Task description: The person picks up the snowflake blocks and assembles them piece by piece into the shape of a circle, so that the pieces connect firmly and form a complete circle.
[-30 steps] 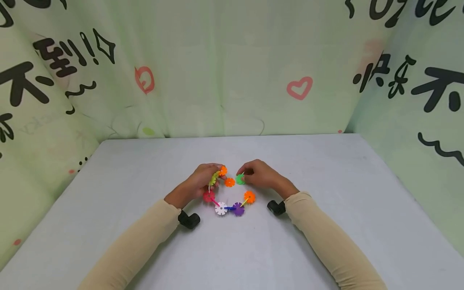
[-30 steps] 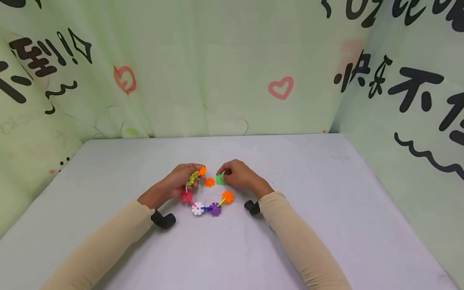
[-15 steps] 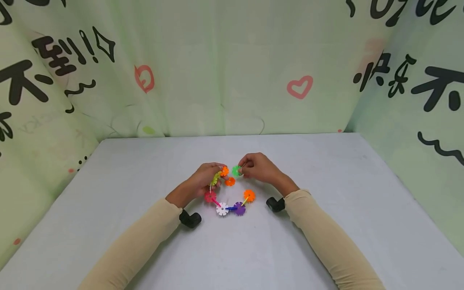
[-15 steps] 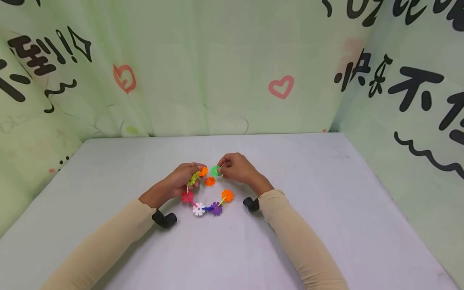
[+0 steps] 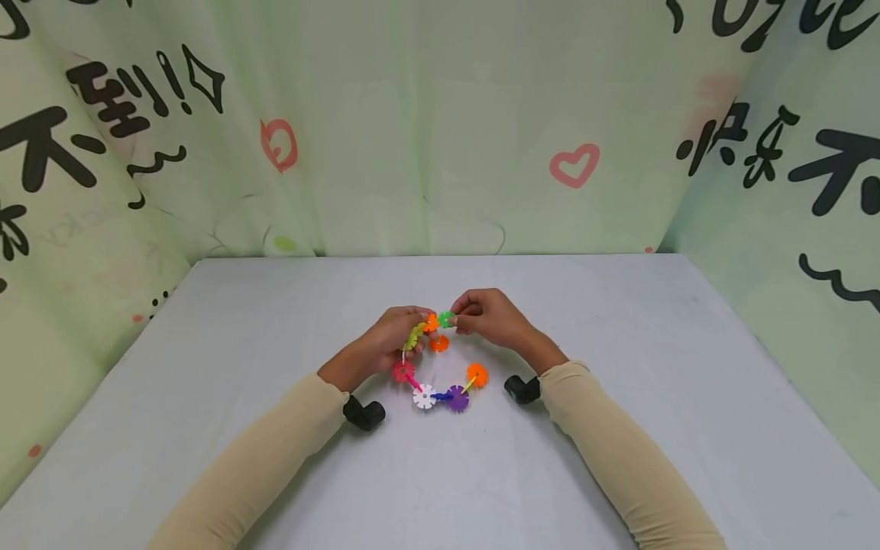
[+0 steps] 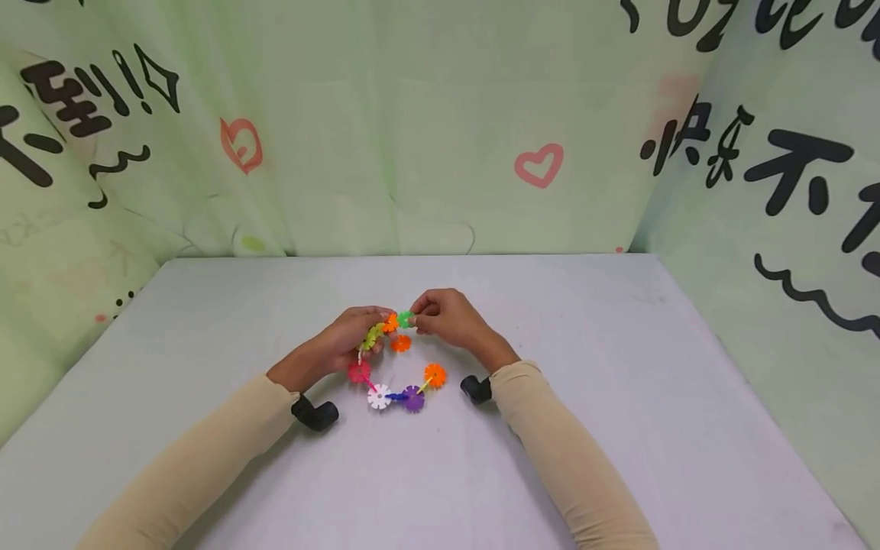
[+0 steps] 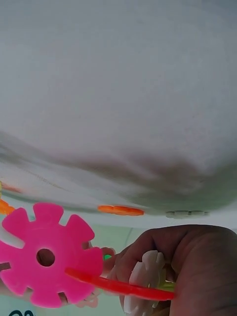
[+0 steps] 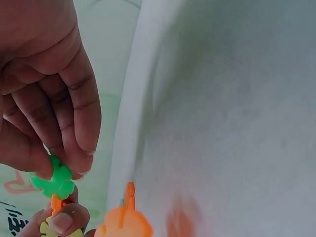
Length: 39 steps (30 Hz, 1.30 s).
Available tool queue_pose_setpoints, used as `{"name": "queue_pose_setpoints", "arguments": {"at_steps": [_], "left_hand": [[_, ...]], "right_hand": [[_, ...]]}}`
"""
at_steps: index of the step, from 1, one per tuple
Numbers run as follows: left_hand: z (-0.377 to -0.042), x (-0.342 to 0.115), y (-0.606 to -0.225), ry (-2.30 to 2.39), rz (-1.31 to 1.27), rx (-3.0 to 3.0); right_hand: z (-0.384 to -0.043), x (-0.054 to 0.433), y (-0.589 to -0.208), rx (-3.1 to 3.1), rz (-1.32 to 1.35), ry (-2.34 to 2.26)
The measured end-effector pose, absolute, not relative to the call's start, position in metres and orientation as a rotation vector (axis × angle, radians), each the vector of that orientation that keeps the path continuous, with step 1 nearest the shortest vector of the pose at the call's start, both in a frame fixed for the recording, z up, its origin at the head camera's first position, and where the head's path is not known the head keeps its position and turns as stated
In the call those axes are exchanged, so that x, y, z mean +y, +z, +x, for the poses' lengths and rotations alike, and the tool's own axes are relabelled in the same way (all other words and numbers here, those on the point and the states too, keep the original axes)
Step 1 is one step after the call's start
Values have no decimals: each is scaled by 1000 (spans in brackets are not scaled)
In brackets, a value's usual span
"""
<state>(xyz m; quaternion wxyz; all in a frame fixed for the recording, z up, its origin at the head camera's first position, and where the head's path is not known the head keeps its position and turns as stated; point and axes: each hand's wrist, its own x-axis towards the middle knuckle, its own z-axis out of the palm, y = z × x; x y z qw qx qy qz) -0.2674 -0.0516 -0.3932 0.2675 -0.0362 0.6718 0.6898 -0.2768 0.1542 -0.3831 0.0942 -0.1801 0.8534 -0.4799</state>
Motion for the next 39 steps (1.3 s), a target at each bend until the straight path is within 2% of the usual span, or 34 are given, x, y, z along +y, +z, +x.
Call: {"name": "queue_pose_setpoints", "arguments": {"at_steps": [15,39], "left_hand": [[-267,-52,-387,1845,-48,1846],[-267,-59,-384,1907,-160,1785]], "right_hand": [[-275,150,-381,2587,-627,-1341],[-277,151,-384,2611,-626,-1073]]}}
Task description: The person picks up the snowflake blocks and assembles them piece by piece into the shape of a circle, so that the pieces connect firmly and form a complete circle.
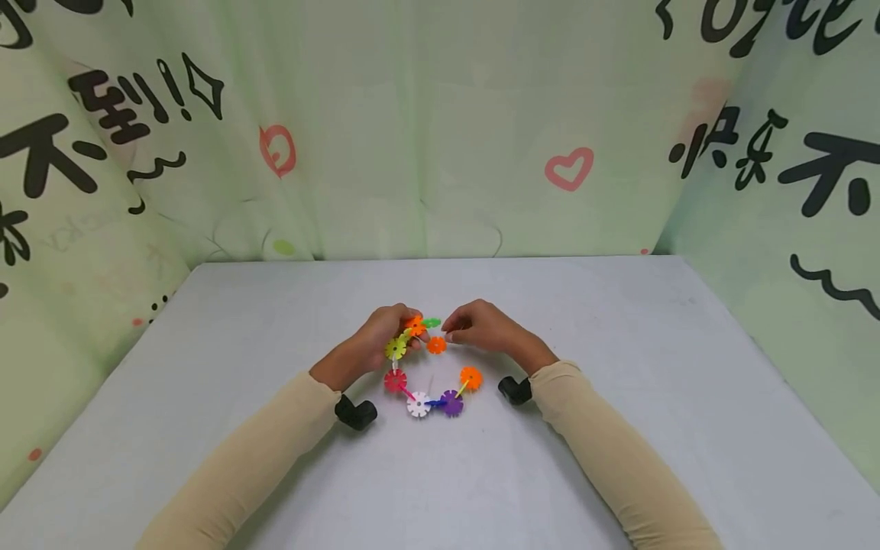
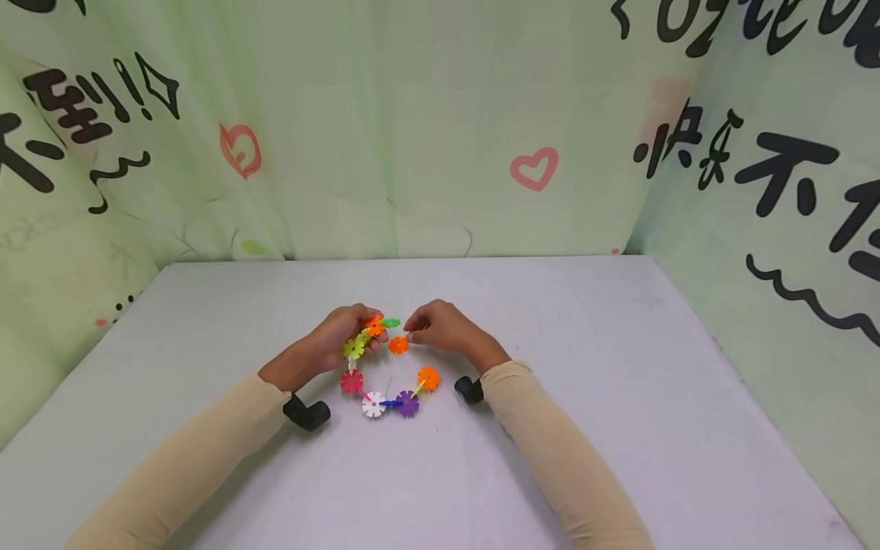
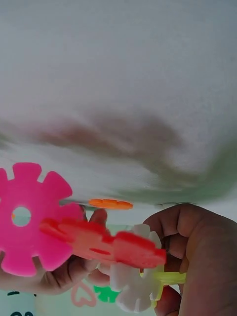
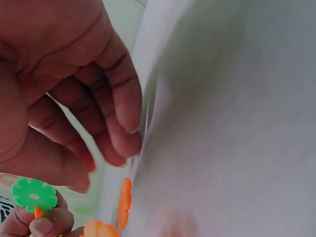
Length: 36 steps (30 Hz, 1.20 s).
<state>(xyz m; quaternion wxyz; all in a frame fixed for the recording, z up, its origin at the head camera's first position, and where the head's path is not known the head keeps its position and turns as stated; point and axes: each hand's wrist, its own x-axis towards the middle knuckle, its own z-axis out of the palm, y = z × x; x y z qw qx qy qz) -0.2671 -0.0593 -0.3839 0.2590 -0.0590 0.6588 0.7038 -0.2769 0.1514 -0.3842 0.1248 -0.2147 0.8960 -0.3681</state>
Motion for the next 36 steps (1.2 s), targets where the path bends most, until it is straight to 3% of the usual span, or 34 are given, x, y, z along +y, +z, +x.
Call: {"name": "queue_pose_setpoints", "arguments": {"at_steps": [14,36], "left_hand": [[-267,-64,-387,1851,-102,1840],[-265,-60,-390,1812,-121,1876]], "right_hand": [[-277,130,-388,2623,-551,-874],[-281,146,-385,2666,-551,-1010]]}}
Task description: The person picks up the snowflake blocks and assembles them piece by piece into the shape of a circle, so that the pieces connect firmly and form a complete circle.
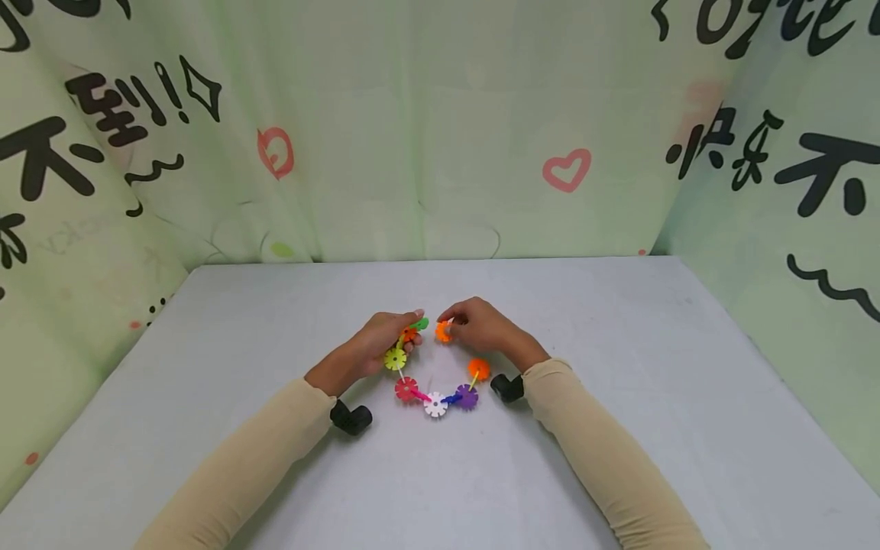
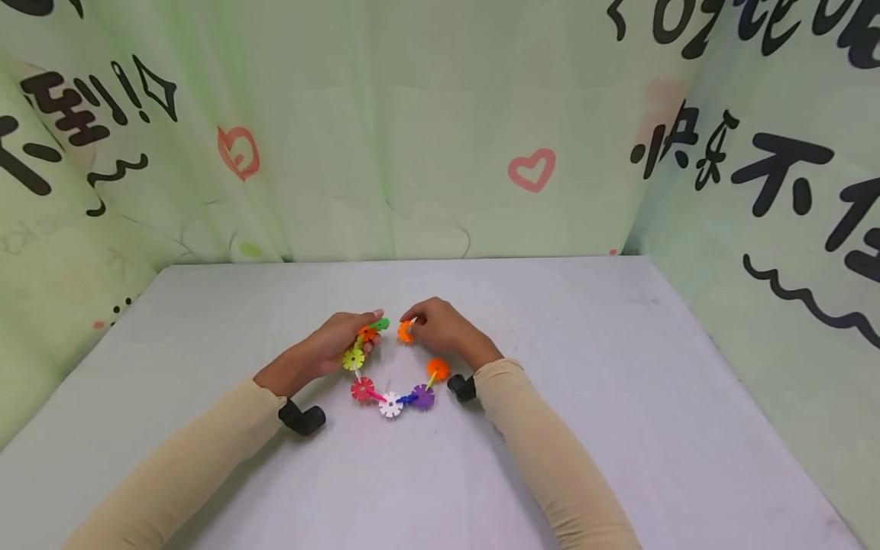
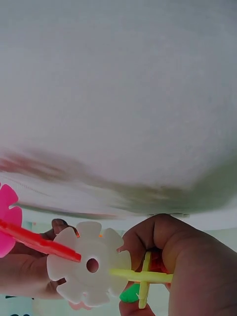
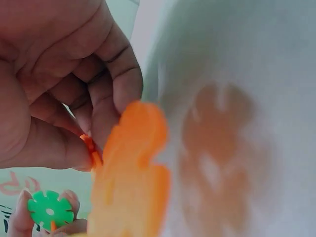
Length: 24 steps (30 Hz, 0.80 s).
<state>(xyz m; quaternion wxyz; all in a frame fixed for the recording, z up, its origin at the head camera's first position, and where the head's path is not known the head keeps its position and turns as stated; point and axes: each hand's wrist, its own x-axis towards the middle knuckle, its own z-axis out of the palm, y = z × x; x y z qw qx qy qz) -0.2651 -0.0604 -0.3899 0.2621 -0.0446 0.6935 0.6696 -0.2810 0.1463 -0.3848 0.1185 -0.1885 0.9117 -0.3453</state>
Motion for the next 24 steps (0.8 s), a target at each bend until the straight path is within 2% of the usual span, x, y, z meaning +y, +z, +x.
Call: {"name": "queue_pose_setpoints", "arguments": {"at_steps": [10,24], "left_hand": [[-266,-57,-388,1788,-115,1893],[-263,-53,-389,1798,-73,1891]], "right_hand": [[-282,150,-379,2633,-519,-1334],[-281,149,-377,2534,-485,-1405]]}}
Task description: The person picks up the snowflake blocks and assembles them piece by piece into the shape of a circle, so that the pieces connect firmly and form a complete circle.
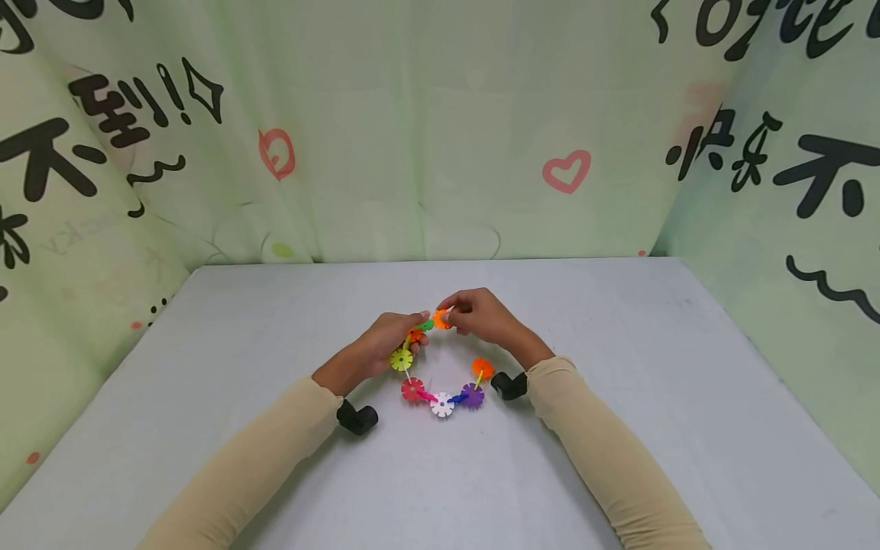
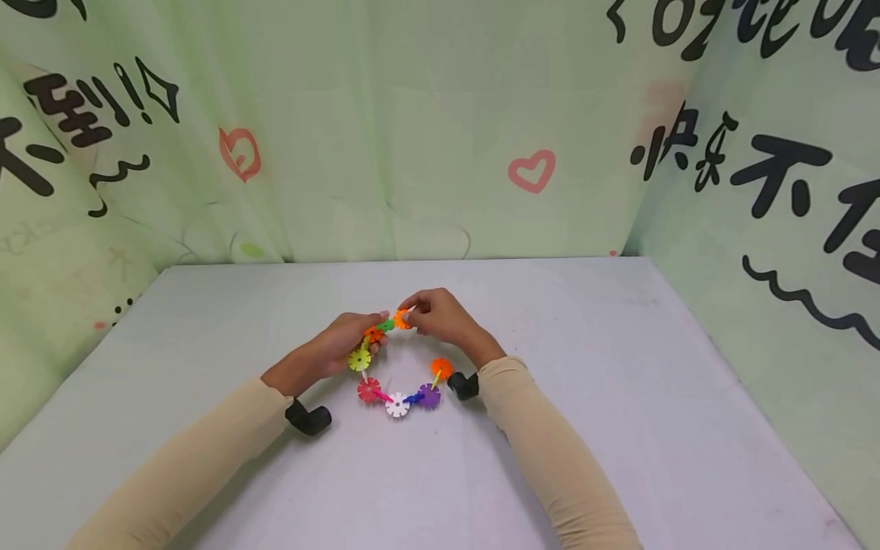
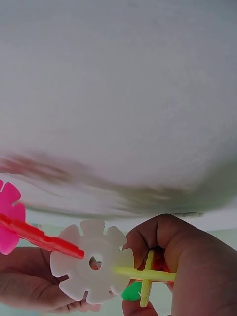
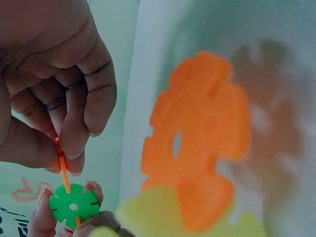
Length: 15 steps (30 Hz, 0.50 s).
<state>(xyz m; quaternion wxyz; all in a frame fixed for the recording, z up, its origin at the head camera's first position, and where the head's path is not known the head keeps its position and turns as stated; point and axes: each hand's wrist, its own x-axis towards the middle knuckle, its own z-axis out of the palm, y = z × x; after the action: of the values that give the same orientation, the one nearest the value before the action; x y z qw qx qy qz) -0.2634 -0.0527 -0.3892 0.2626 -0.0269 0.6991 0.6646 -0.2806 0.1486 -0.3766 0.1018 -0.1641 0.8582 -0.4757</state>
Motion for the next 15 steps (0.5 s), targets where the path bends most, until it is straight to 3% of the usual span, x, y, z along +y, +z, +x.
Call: {"name": "queue_pose_setpoints", "arguments": {"at_steps": [15], "left_hand": [[-266,-57,-393,1814,-55,1925]], "right_hand": [[-281,147,-379,2517,-409,-1475]]}}
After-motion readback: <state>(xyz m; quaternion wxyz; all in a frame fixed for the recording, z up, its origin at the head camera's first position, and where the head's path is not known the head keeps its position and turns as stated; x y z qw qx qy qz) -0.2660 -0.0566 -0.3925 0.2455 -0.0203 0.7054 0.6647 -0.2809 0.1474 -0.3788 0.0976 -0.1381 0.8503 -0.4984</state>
